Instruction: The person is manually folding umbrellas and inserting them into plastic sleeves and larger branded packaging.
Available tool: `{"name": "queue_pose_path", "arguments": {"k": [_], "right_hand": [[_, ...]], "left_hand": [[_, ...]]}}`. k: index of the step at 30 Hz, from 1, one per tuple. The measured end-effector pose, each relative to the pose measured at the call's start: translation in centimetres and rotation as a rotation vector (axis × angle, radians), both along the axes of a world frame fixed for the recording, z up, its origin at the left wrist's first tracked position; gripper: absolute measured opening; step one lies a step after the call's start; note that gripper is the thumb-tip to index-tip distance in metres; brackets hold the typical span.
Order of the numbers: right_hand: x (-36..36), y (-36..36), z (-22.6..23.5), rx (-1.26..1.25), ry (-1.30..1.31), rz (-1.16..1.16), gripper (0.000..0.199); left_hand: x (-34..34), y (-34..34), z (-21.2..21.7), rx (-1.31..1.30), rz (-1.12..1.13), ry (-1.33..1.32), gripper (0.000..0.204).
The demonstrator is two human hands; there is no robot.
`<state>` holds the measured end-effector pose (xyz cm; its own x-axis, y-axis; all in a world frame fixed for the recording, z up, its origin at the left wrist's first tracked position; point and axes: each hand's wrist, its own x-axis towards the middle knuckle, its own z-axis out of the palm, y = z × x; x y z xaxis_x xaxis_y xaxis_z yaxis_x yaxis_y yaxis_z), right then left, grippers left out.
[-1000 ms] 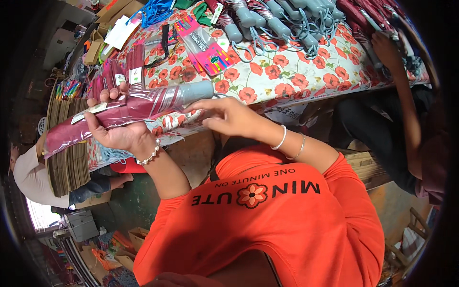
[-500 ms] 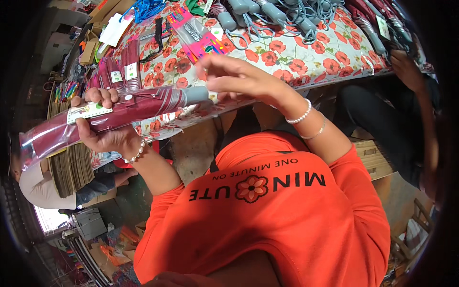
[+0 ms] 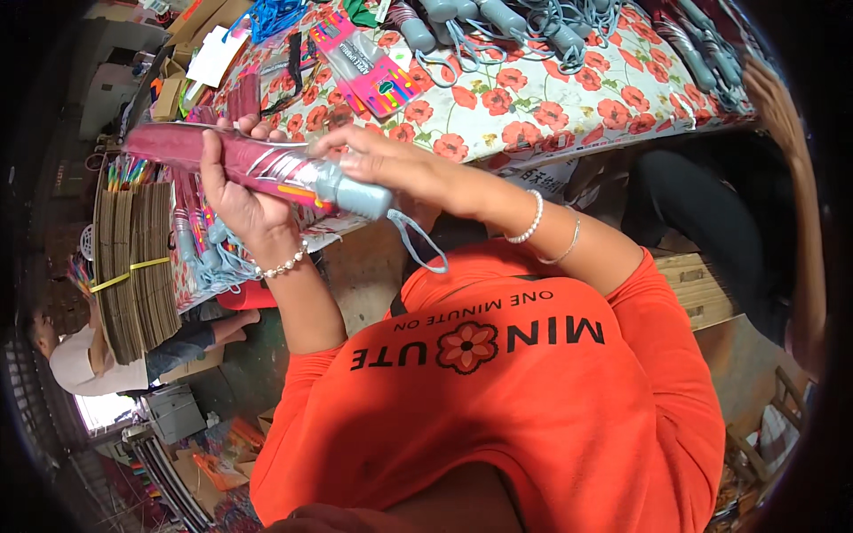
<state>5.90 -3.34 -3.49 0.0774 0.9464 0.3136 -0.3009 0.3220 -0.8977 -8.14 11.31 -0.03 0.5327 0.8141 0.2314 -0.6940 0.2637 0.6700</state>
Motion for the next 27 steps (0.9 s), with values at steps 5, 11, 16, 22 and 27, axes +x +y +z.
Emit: {"name": "queue_pose_path", "arguments": {"k": [5, 11, 16, 22, 27], "right_hand": [[3.3, 0.6, -0.9, 0.004, -0.668, -0.144, 0.037], [2.5, 0.7, -2.5, 0.109, -1.051, -0.349, 0.032], [1.2, 1.0, -3.6, -0.169, -0.129, 0.079, 0.030], [0.9, 1.0, -2.8, -0.144, 0.188, 0.029, 0.024], [2.5, 0.6, -1.4, -0.018, -0.487, -0.141, 0.023]], "left_hand": [[0.9, 0.4, -1.1, -0.106, -0.151, 0.017, 0.019], [0.9, 1.5, -2.6, -0.188, -0.206, -0.036, 0.018], [1.5, -0.2, -1.9, -0.071, -0.049, -0.098, 0.029], [1.5, 0.1, -1.8, -0.020, -0.157, -0.141, 0.035], [1.1, 0.7, -1.8, -0.137, -0.189, -0.236, 0.036]]}}
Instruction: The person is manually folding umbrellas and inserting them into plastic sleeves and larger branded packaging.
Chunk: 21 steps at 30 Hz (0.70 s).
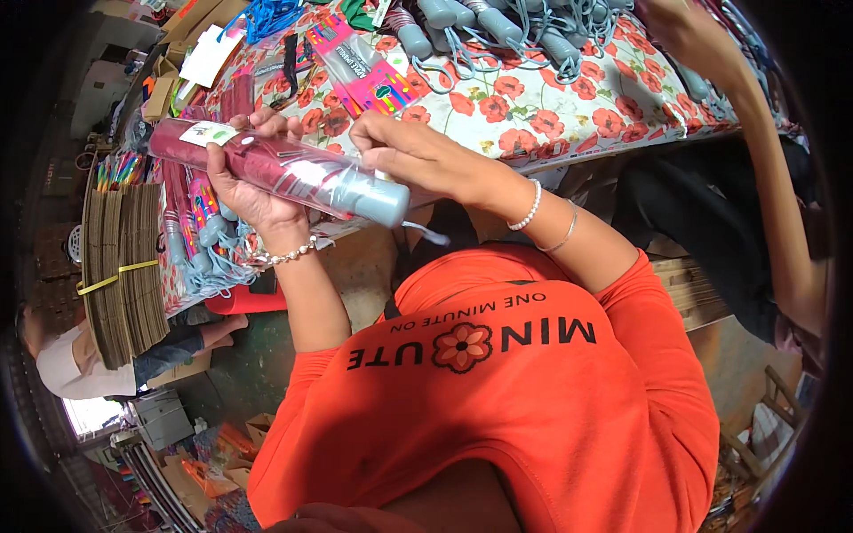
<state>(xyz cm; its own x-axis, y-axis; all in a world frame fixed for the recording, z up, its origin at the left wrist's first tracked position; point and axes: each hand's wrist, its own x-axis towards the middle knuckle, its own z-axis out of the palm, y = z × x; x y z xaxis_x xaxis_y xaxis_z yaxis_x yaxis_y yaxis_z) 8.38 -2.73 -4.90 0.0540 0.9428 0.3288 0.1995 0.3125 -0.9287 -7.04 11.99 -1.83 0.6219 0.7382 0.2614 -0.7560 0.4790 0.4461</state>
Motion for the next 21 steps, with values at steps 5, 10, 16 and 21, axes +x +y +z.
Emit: {"name": "queue_pose_path", "arguments": {"k": [5, 10, 16, 21], "right_hand": [[-0.4, 0.2, -0.4, -0.142, 0.352, 0.249, 0.027], [-0.7, -0.6, -0.7, -0.214, 0.557, 0.328, 0.028], [-1.4, -0.6, 0.5, -0.090, 0.247, 0.207, 0.025], [-0.9, -0.7, -1.4, 0.257, -0.284, -0.186, 0.023]], "left_hand": [[-0.1, 0.7, -0.3, 0.041, -0.230, -0.259, 0.037], [0.1, 0.4, 0.8, 0.040, -0.208, -0.295, 0.040], [1.2, -0.4, 0.6, 0.016, -0.216, -0.318, 0.043], [1.5, -0.4, 0.2, -0.053, -0.304, -0.374, 0.043]]}}
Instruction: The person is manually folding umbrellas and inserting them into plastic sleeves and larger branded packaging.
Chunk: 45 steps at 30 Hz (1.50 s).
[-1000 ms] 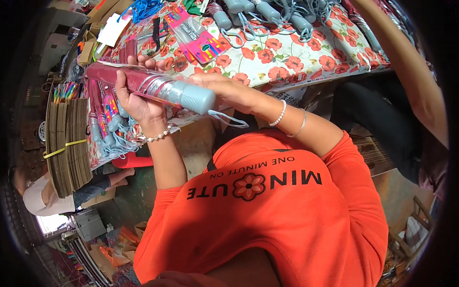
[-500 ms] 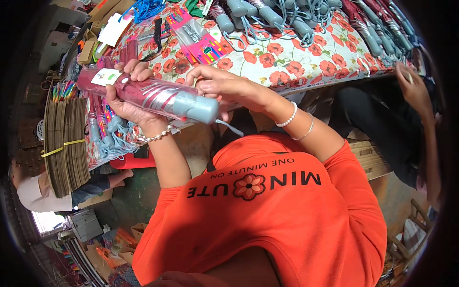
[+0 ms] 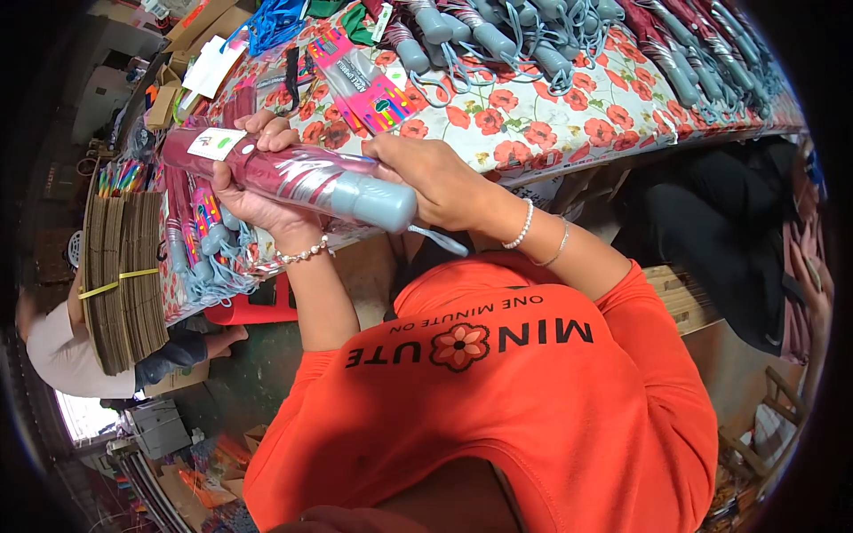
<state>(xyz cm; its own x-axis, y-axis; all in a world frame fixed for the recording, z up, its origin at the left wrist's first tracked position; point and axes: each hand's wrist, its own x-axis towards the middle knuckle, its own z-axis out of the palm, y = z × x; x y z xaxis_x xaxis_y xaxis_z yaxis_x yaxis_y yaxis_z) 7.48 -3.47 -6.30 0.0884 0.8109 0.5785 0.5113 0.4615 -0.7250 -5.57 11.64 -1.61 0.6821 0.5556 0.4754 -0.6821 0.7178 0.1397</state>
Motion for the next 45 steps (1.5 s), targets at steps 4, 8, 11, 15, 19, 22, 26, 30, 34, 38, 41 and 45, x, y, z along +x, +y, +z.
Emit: {"name": "queue_pose_path", "arguments": {"k": [4, 8, 11, 15, 19, 22, 26, 30, 34, 38, 41, 45], "right_hand": [[0.4, -0.3, -0.8, 0.020, -0.006, 0.012, 0.023], [0.8, -0.8, -0.5, -0.448, 0.947, 0.342, 0.032], [0.3, -1.1, 0.2, -0.325, 0.753, 0.259, 0.035], [-1.1, -1.8, 1.2, -0.070, 0.359, 0.087, 0.042], [-1.4, -2.1, 1.4, 0.119, 0.057, -0.048, 0.047], [-1.4, -2.3, 1.1, 0.197, -0.150, -0.160, 0.048], [-1.4, -2.0, 0.9, 0.174, -0.237, -0.210, 0.049], [-1.0, -1.9, 1.6, 0.033, -0.121, -0.187, 0.045], [-0.6, -2.0, 2.2, -0.276, 0.293, -0.106, 0.036], [1.4, -0.1, 0.4, -0.284, -0.065, -0.102, 0.032], [1.3, 0.4, 0.1, -0.271, 0.006, -0.120, 0.032], [0.8, 0.9, 1.1, -0.238, -0.026, -0.222, 0.034]], "left_hand": [[0.3, -0.3, -0.1, -0.030, -0.013, -0.004, 0.044], [-0.5, 0.6, 0.3, 0.049, 0.036, -0.028, 0.044], [-0.4, 0.6, 0.4, 0.158, 0.090, -0.008, 0.043], [-0.5, 0.3, 1.0, 0.254, 0.203, 0.133, 0.043], [-1.3, 0.8, 1.5, 0.209, 0.386, 0.495, 0.046], [-3.9, 5.6, -0.7, 0.190, 0.417, 0.363, 0.046], [-2.0, 3.0, -0.9, 0.086, 0.489, 0.461, 0.046], [-0.5, 0.3, -0.5, -0.021, 0.569, 0.571, 0.045], [-0.7, -0.5, -0.4, -0.068, 0.591, 0.495, 0.042], [-0.4, -1.2, 0.1, 0.152, 0.764, 0.327, 0.040], [-0.9, -1.0, -0.1, 0.246, 0.796, 0.285, 0.040], [-1.6, -1.1, 0.3, 0.355, 0.869, 0.221, 0.043]]}}
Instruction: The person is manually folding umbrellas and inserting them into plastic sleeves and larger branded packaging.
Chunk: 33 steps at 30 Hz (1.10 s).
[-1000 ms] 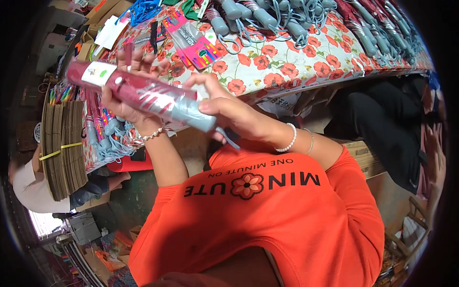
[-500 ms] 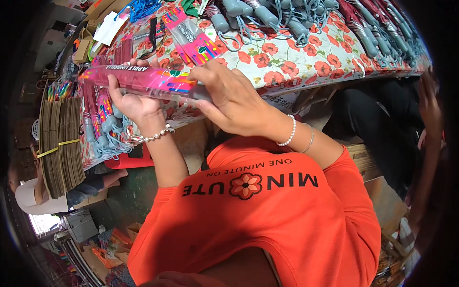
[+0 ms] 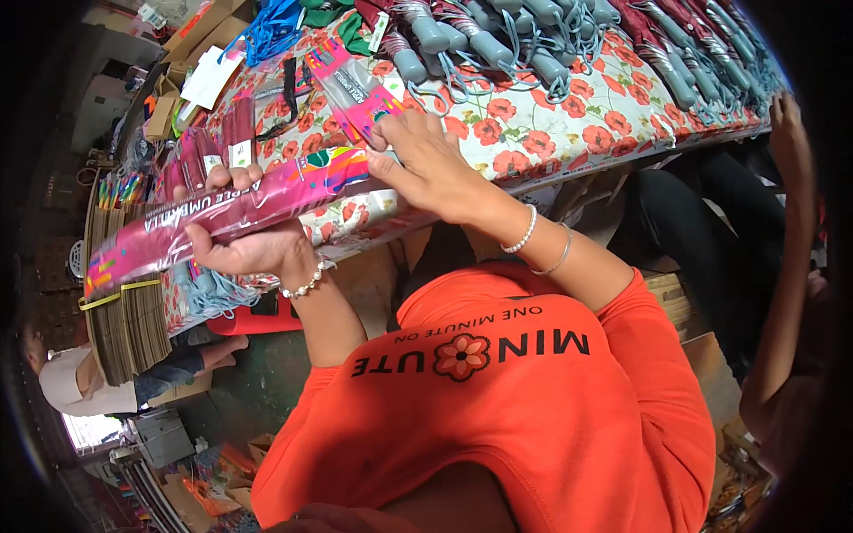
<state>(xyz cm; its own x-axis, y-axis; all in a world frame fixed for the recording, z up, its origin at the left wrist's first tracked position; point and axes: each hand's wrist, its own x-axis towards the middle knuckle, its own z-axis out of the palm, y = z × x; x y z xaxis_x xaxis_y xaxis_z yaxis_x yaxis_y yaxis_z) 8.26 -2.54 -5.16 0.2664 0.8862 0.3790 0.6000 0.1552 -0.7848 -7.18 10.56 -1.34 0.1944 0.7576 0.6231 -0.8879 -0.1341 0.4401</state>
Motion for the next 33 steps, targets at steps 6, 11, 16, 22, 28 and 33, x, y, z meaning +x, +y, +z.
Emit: {"name": "queue_pose_path", "arguments": {"k": [6, 11, 16, 22, 28, 33], "right_hand": [[-1.1, 0.5, 1.6, 0.149, -0.292, -0.199, 0.033], [-1.5, 0.5, 2.1, 0.034, 0.521, 0.163, 0.034], [-2.2, -0.1, 1.2, -0.116, 1.567, 0.773, 0.038], [-3.4, -1.1, -0.1, 0.015, 1.932, 0.988, 0.045], [-2.3, -1.7, -2.1, -0.022, 1.990, 0.759, 0.045], [-2.2, -0.3, -1.5, -0.192, 1.725, 0.834, 0.040]], "left_hand": [[-0.4, -1.2, 1.1, 0.175, 0.161, -0.056, 0.049], [-1.3, -2.2, 2.3, 0.367, 0.281, -0.056, 0.054], [-2.3, -2.9, 3.0, 0.474, 0.278, -0.047, 0.059], [-3.2, -2.6, 3.3, 0.526, 0.137, 0.057, 0.063], [-4.7, -1.9, 4.0, 0.595, 0.117, 0.108, 0.065], [-4.3, -1.0, 3.8, 0.671, 0.065, 0.174, 0.067]]}}
